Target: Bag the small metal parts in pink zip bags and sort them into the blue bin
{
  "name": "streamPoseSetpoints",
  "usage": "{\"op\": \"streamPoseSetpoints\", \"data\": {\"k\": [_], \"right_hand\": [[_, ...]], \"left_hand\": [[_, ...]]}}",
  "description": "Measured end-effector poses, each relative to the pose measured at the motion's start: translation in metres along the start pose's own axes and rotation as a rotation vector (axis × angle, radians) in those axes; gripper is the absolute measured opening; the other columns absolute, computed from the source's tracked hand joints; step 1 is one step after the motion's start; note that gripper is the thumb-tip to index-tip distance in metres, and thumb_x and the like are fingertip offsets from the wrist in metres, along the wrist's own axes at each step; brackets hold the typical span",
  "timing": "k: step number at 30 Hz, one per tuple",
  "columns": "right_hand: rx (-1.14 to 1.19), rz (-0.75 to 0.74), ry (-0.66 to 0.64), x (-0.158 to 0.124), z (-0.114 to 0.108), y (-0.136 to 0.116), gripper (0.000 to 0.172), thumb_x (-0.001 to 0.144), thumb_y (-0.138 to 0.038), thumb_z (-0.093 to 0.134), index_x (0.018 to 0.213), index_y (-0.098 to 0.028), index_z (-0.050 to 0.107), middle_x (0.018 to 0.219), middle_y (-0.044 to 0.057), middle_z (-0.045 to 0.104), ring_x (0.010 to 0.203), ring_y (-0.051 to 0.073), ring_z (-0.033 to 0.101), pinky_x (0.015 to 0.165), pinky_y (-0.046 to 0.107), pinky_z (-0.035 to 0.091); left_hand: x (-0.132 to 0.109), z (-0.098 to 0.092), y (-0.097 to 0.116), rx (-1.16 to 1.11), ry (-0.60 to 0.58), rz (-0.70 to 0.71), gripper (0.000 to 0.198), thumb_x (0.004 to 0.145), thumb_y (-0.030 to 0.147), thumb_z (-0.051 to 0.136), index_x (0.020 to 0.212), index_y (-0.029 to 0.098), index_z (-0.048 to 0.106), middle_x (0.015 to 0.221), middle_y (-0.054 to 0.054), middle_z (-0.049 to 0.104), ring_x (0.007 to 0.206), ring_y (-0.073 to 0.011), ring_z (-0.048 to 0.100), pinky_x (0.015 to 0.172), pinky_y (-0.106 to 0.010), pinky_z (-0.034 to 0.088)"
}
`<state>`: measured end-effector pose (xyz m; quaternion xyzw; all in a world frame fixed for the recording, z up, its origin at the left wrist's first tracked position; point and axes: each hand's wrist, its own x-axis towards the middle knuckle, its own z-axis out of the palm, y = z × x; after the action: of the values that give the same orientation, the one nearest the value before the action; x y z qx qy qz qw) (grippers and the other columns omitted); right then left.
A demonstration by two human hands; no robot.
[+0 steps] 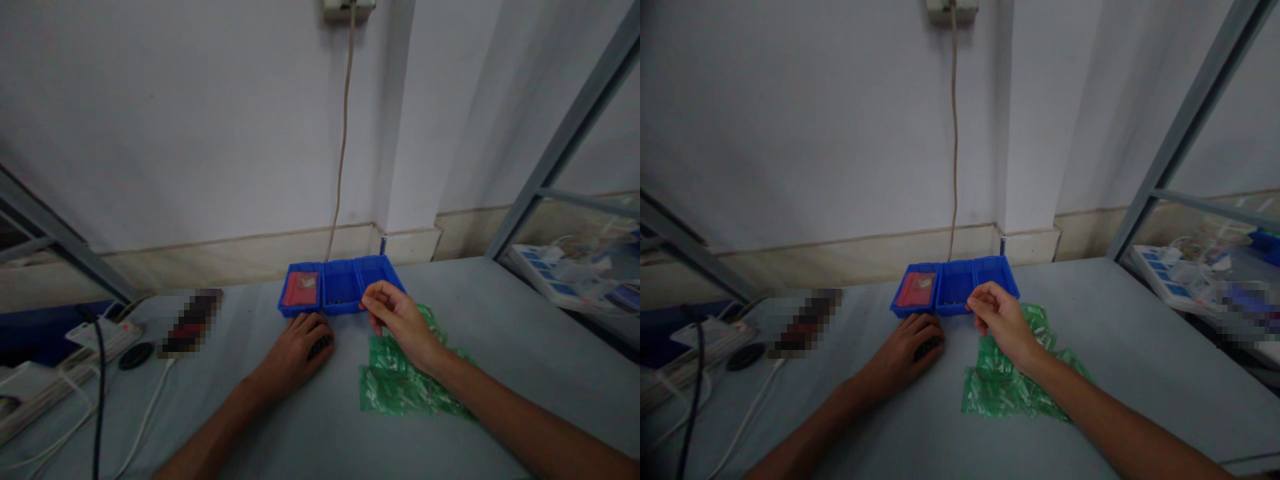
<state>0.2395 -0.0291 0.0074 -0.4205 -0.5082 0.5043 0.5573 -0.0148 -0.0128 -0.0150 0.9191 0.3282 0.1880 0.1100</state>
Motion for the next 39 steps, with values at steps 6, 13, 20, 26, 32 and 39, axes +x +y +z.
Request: {"op": "streamPoseSetpoints", "data": {"k": [6, 13, 20, 26, 32, 39], "right_hand": [[-0.495, -0.337, 0.001, -0.006, -0.002, 0.008, 0.009, 0.095, -0.025, 0.076, 0.100, -0.025, 0.068, 0.086, 0.000, 0.064, 0.076, 0.019, 0.058, 0.069, 0.032, 0.045], [-0.769, -0.608, -0.129, -0.016, 0.000, 0.003, 0.014, 0.103, -0.015, 0.065, 0.110, -0.026, 0.068, 0.104, 0.007, 0.071, 0.098, 0.027, 0.062, 0.089, 0.043, 0.047], [-0.639, -0.497, -0.102, -0.010, -0.001, 0.005, 0.012, 0.098, -0.015, 0.072, 0.105, -0.025, 0.069, 0.099, 0.004, 0.068, 0.092, 0.023, 0.060, 0.082, 0.036, 0.047], [-0.323, -0.183, -0.173, -0.005, 0.000, 0.004, 0.020, 0.095, -0.037, 0.078, 0.109, -0.025, 0.070, 0.091, -0.001, 0.066, 0.071, 0.016, 0.054, 0.066, 0.029, 0.042], [-0.088, 0.021, -0.237, -0.004, 0.001, 0.001, 0.037, 0.099, -0.058, 0.068, 0.109, -0.023, 0.069, 0.079, -0.001, 0.068, 0.058, 0.013, 0.049, 0.054, 0.026, 0.034], [0.246, 0.217, -0.192, -0.001, -0.001, 0.002, 0.034, 0.091, -0.051, 0.079, 0.102, -0.020, 0.070, 0.065, -0.007, 0.050, 0.049, 0.007, 0.032, 0.049, 0.024, 0.019]], "left_hand": [[0.000, -0.001, 0.001, -0.005, 0.010, -0.010, 0.008, 0.104, 0.024, 0.065, 0.112, 0.024, 0.066, 0.120, -0.006, 0.067, 0.108, -0.0267, 0.058, 0.097, -0.044, 0.050], [0.000, 0.000, 0.000, -0.001, 0.018, 0.003, 0.008, 0.104, 0.024, 0.064, 0.112, 0.024, 0.067, 0.120, -0.006, 0.067, 0.107, -0.0268, 0.058, 0.097, -0.045, 0.051], [0.000, -0.001, 0.002, 0.003, 0.009, -0.012, 0.008, 0.105, 0.023, 0.064, 0.112, 0.024, 0.067, 0.121, -0.006, 0.067, 0.108, -0.0268, 0.059, 0.097, -0.044, 0.050], [0.002, -0.002, 0.003, -0.002, 0.022, 0.005, 0.008, 0.105, 0.026, 0.063, 0.110, 0.024, 0.068, 0.118, -0.007, 0.068, 0.107, -0.0267, 0.060, 0.095, -0.043, 0.052], [0.001, -0.001, 0.002, 0.003, 0.021, 0.000, 0.007, 0.104, 0.024, 0.065, 0.110, 0.025, 0.068, 0.119, -0.006, 0.068, 0.108, -0.0267, 0.060, 0.096, -0.043, 0.051], [0.001, -0.002, 0.002, 0.001, 0.006, -0.016, 0.008, 0.104, 0.024, 0.065, 0.111, 0.024, 0.067, 0.119, -0.006, 0.067, 0.108, -0.0271, 0.059, 0.096, -0.044, 0.051]]}}
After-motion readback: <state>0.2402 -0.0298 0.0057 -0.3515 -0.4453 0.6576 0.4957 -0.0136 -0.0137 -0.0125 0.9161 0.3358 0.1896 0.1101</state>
